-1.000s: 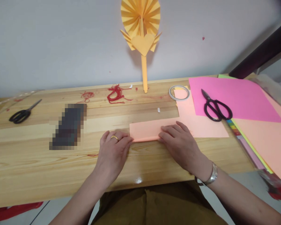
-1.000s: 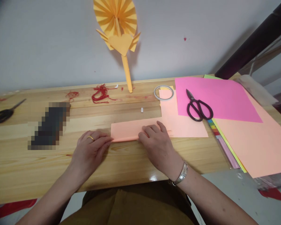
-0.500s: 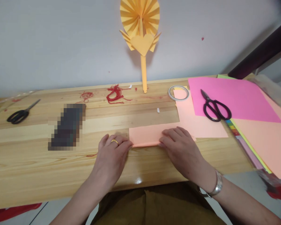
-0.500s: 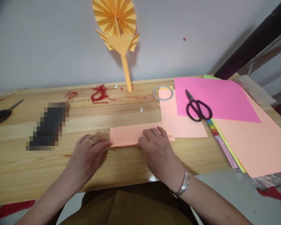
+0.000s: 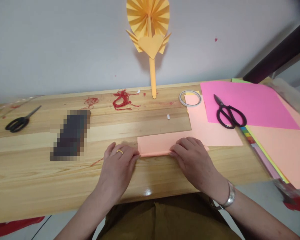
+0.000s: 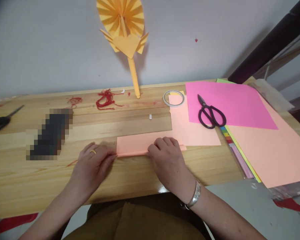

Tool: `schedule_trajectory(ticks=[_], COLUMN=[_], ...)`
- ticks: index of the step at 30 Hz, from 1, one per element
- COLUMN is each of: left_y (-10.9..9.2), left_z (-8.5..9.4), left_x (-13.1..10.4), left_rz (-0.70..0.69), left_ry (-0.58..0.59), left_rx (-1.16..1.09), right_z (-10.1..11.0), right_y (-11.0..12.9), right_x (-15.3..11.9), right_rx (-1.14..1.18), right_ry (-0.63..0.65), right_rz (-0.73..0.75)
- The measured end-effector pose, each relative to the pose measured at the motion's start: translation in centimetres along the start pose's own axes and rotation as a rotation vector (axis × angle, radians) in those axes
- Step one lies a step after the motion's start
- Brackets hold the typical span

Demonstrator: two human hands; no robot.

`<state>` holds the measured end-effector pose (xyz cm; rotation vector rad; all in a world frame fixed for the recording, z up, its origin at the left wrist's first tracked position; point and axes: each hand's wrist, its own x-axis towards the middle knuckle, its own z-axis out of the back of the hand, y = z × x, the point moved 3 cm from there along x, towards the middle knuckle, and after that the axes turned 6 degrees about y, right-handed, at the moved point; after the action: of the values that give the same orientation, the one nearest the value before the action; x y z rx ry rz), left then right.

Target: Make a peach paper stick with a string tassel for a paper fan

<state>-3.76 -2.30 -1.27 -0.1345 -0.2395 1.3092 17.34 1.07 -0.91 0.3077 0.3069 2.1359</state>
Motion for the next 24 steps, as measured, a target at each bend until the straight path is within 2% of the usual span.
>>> schedule_trajectory(ticks=[5,11,14,18,21,24], left_y=[-0.4,-0.5,-1.0,-1.4,-1.4,-1.5], left_z=[0.1,1.1,0.9,-0.8,-1.6,-1.8], left_x=[-0.7,-2.2,-2.8,-3.3,-3.3,-3.2], left_rz=[-0.103,-0.169,-0.233,-0.311,-0.307,-0.304], left_ry=[-0.231,-0.377,-0.349,-0.254,-0.250,-0.238], left_rx=[0.092,0.066,0.039,0.028,0.055,0.071], right_z=[0.0,0.2,0.2,0.1,0.0,0.0], right_y=[0.0,0.1,0.1,0.0,0.0,0.0], right_x=[0.1,0.1,0.1,0.2,0.2,0.2], right_rx=[-0.019,-0.019,-0.020,-0.030,-0.025,-0.024], right_ry=[0.015,0.028,0.033,0.037,0.043,0.048], right_rz=[-0.011,-0.025,-0.025,-0.027,-0.031,-0.036])
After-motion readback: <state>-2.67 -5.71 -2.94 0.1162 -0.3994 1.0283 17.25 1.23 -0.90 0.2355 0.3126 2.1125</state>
